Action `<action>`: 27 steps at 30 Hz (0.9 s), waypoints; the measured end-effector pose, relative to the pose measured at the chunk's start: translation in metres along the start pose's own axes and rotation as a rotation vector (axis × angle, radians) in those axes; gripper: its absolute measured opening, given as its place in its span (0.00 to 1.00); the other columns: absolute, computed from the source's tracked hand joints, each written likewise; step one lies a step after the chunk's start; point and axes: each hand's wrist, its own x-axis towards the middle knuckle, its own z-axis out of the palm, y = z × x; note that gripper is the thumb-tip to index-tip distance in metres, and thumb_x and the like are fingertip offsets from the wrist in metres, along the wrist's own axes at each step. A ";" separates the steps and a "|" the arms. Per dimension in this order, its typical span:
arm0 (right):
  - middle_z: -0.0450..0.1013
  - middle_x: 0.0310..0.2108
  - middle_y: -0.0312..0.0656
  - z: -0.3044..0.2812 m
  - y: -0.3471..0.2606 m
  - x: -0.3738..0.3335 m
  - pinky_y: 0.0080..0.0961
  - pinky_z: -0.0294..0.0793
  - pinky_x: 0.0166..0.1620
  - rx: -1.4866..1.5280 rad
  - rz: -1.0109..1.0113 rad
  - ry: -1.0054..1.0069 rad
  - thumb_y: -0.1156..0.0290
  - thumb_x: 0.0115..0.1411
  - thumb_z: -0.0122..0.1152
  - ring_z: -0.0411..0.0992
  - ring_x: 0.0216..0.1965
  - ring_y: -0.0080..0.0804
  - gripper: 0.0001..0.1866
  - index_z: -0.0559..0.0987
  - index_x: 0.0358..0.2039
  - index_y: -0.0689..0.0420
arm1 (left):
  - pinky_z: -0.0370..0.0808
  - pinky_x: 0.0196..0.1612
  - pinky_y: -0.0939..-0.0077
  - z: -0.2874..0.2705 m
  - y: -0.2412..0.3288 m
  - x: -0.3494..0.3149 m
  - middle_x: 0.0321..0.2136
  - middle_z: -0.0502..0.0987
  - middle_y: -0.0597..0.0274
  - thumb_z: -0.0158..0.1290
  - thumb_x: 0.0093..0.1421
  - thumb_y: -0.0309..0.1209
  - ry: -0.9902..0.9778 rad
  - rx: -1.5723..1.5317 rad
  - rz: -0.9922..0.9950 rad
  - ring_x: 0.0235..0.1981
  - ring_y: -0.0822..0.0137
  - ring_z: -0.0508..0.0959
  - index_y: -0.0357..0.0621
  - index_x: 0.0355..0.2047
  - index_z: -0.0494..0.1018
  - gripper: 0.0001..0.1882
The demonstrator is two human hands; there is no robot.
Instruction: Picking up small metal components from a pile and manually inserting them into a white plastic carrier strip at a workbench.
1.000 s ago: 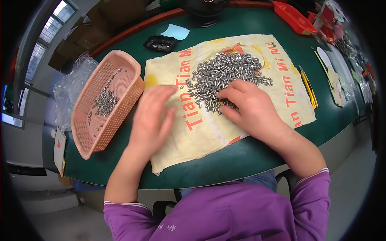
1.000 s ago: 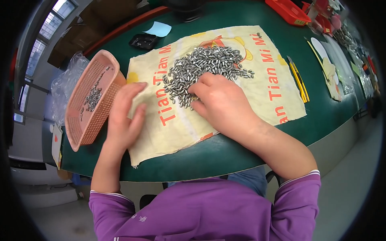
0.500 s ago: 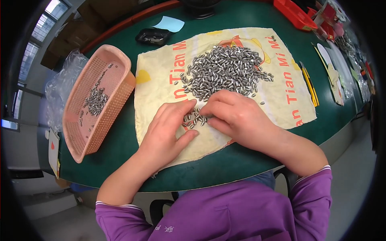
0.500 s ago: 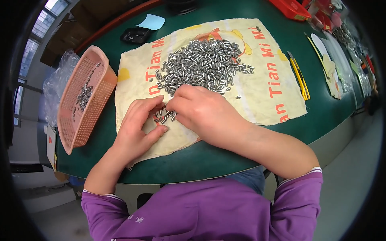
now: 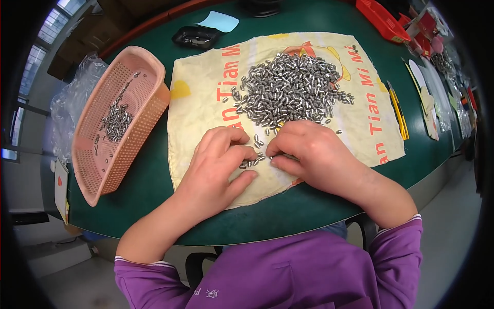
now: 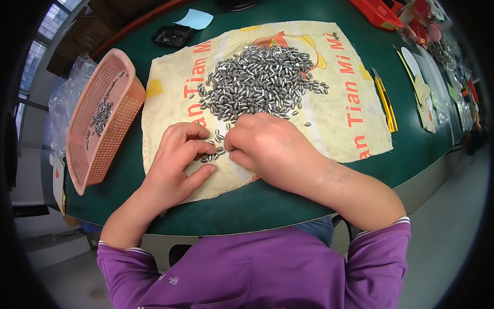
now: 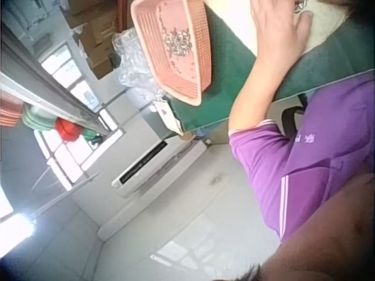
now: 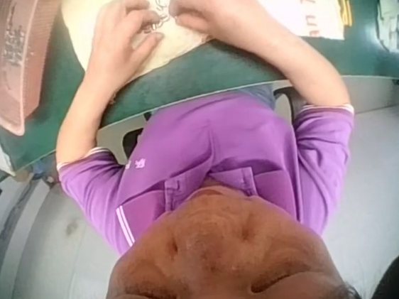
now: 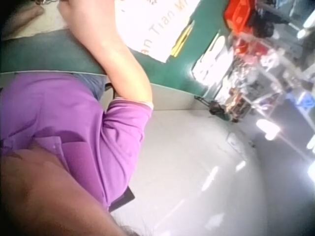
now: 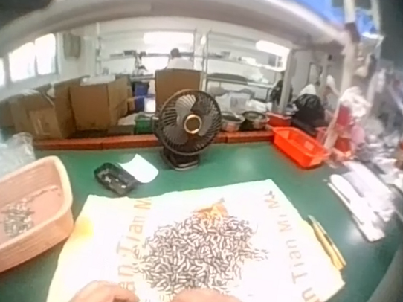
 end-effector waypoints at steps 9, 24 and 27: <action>0.75 0.35 0.41 0.008 -0.002 0.000 0.37 0.77 0.40 0.066 -0.048 -0.001 0.76 0.52 0.70 0.76 0.39 0.43 0.11 0.81 0.37 0.55 | 0.70 0.59 0.56 0.007 -0.002 0.001 0.53 0.72 0.51 0.69 0.48 0.22 0.047 -0.028 -0.008 0.57 0.47 0.70 0.44 0.38 0.77 0.17; 0.72 0.33 0.44 0.010 -0.008 -0.001 0.42 0.77 0.41 0.058 -0.015 -0.013 0.74 0.53 0.67 0.75 0.38 0.47 0.06 0.79 0.32 0.57 | 0.71 0.61 0.55 0.012 0.001 0.002 0.59 0.70 0.47 0.69 0.45 0.21 0.045 -0.045 0.041 0.61 0.44 0.69 0.43 0.36 0.77 0.18; 0.73 0.33 0.44 0.010 -0.012 -0.003 0.41 0.77 0.41 0.032 0.014 -0.033 0.74 0.53 0.68 0.76 0.38 0.46 0.07 0.79 0.31 0.56 | 0.69 0.61 0.54 0.013 0.000 0.002 0.56 0.72 0.47 0.67 0.48 0.22 0.078 -0.083 0.022 0.59 0.45 0.70 0.41 0.33 0.77 0.12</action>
